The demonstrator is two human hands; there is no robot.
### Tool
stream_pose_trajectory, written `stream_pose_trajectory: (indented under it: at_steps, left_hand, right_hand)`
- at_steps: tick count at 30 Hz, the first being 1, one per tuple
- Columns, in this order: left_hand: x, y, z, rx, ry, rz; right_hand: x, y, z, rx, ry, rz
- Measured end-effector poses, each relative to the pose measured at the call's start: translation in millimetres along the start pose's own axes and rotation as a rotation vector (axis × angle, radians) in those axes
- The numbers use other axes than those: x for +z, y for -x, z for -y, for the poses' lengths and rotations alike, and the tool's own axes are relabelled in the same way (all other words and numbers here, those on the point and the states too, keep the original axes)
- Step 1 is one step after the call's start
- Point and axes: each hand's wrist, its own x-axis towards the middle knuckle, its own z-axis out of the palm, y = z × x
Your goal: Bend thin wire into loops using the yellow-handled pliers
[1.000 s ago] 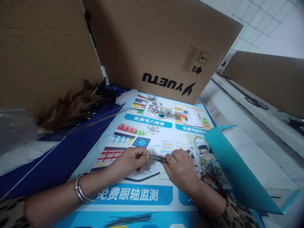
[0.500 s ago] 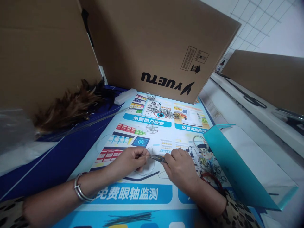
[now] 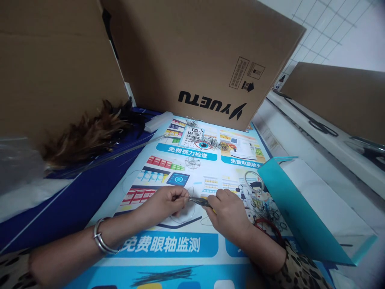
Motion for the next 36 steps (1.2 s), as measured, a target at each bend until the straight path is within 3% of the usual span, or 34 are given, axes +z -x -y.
stream_pose_trajectory:
  at_steps: [15,24,36]
  left_hand:
    - [0.3,-0.1,-0.8,-0.011,-0.044,-0.015]
    - [4.4,-1.1,3.3,0.007,-0.01,-0.116]
    - [9.4,2.3,3.6,0.036,-0.175,-0.258]
  right_hand:
    - [4.4,2.2,1.6,0.025,-0.036,0.004]
    - [8.5,1.5,6.9,0.081,-0.057,-0.024]
    - [7.6,1.7,12.5,0.091,0.015,-0.006]
